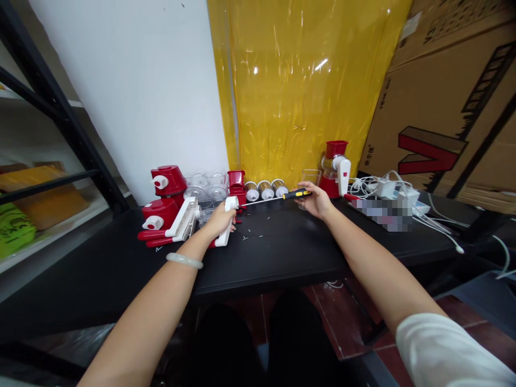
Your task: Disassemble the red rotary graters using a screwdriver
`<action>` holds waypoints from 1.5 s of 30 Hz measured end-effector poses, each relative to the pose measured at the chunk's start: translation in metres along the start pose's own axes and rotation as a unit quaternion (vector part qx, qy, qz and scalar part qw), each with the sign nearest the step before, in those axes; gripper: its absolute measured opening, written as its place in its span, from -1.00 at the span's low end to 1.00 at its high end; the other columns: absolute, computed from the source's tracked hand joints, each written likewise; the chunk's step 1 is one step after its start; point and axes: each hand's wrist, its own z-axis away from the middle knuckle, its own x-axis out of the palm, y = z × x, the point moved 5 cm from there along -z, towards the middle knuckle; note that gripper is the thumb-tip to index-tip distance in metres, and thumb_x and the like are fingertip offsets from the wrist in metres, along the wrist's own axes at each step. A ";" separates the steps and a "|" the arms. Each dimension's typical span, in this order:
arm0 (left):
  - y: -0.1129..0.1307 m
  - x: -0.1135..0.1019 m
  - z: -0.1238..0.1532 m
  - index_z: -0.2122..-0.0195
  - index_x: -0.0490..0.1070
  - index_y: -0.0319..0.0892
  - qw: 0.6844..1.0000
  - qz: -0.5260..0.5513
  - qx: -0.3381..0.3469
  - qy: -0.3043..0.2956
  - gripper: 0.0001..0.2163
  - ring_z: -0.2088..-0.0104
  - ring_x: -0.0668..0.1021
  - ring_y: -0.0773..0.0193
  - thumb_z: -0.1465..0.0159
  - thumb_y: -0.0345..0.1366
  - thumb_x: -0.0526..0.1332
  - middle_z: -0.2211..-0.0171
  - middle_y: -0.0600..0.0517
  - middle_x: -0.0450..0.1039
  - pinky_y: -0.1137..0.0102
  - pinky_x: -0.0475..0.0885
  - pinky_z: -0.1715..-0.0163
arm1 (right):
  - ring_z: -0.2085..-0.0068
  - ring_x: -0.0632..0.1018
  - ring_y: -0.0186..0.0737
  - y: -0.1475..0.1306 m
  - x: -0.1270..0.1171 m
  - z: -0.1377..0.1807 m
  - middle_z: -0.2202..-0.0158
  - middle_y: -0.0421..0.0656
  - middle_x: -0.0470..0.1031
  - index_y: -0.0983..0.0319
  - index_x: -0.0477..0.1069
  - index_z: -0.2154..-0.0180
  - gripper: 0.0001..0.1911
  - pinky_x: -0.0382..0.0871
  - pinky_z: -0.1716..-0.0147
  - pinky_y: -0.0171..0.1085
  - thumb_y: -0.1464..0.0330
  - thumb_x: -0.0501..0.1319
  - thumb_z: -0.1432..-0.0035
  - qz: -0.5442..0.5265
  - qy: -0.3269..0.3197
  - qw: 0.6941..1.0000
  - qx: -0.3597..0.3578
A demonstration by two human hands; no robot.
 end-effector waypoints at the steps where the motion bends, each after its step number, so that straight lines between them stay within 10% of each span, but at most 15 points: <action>1: 0.001 0.000 0.000 0.16 0.26 -0.15 1.000 0.003 0.000 0.001 -0.71 0.72 0.43 0.28 -0.04 -0.39 0.13 0.67 0.17 0.30 0.42 0.38 0.68 | 0.42 0.50 -0.19 0.001 -0.002 -0.001 0.45 -0.16 0.47 0.15 0.33 0.31 -0.71 0.40 0.45 -0.22 0.10 0.23 0.00 0.042 0.016 0.999 0.002; 6: 0.004 -0.001 0.003 0.12 0.25 -0.16 1.000 0.013 0.002 0.013 -0.67 0.74 0.41 0.29 -0.05 -0.41 0.12 0.66 0.18 0.30 0.45 0.36 0.71 | 0.67 0.26 -0.33 0.000 -0.008 -0.003 0.72 -0.30 0.16 0.17 0.31 0.44 -0.61 0.13 0.65 -0.32 -0.02 0.19 -0.07 0.270 0.067 0.959 -0.055; 13: 0.000 -0.001 0.000 0.15 0.24 -0.16 1.000 0.009 0.007 0.000 -0.71 0.73 0.43 0.27 -0.06 -0.41 0.12 0.66 0.17 0.31 0.43 0.37 0.71 | 0.37 0.50 -0.27 -0.004 0.002 0.002 0.38 -0.26 0.43 0.11 0.28 0.31 -0.67 0.43 0.40 -0.27 0.27 0.31 0.17 -0.001 0.000 1.000 -0.028; 20: 0.003 -0.001 0.002 0.18 0.22 -0.15 1.000 0.008 -0.004 0.003 -0.73 0.73 0.42 0.30 -0.06 -0.42 0.12 0.67 0.19 0.29 0.45 0.37 0.70 | 0.69 0.25 -0.37 0.002 -0.010 -0.004 0.68 -0.33 0.19 0.16 0.27 0.41 -0.70 0.11 0.72 -0.37 0.08 0.22 -0.04 0.210 0.085 0.973 -0.031; 27: 0.002 0.001 0.001 0.18 0.23 -0.16 1.000 0.007 0.002 -0.008 -0.74 0.73 0.42 0.28 -0.06 -0.43 0.11 0.68 0.19 0.29 0.43 0.37 0.69 | 0.46 0.44 -0.33 -0.008 0.002 0.002 0.41 -0.29 0.41 0.11 0.26 0.30 -0.66 0.34 0.54 -0.37 0.31 0.30 0.19 -0.003 0.001 0.999 -0.045; 34: 0.002 0.000 0.000 0.17 0.22 -0.16 1.000 0.016 0.002 0.003 -0.72 0.74 0.42 0.28 -0.05 -0.44 0.10 0.69 0.19 0.29 0.44 0.35 0.71 | 0.73 0.22 -0.38 -0.001 -0.007 -0.002 0.74 -0.33 0.16 0.18 0.28 0.43 -0.63 0.04 0.74 -0.38 0.00 0.19 -0.07 0.194 0.074 0.978 -0.024; 40: 0.005 0.001 0.003 0.18 0.22 -0.17 1.000 0.014 0.002 -0.004 -0.72 0.74 0.41 0.28 -0.05 -0.45 0.11 0.69 0.19 0.28 0.44 0.36 0.71 | 0.45 0.49 -0.34 -0.006 0.001 0.001 0.43 -0.29 0.43 0.11 0.27 0.30 -0.68 0.36 0.49 -0.38 0.36 0.30 0.16 -0.007 0.015 0.999 -0.037; 45: 0.003 0.001 0.001 0.18 0.22 -0.17 1.000 0.019 0.007 -0.006 -0.73 0.75 0.41 0.29 -0.05 -0.45 0.11 0.69 0.19 0.29 0.44 0.36 0.72 | 0.60 0.43 -0.33 -0.003 -0.003 -0.001 0.57 -0.23 0.40 0.18 0.31 0.35 -0.70 0.25 0.64 -0.38 0.09 0.22 -0.06 0.113 0.047 0.992 -0.017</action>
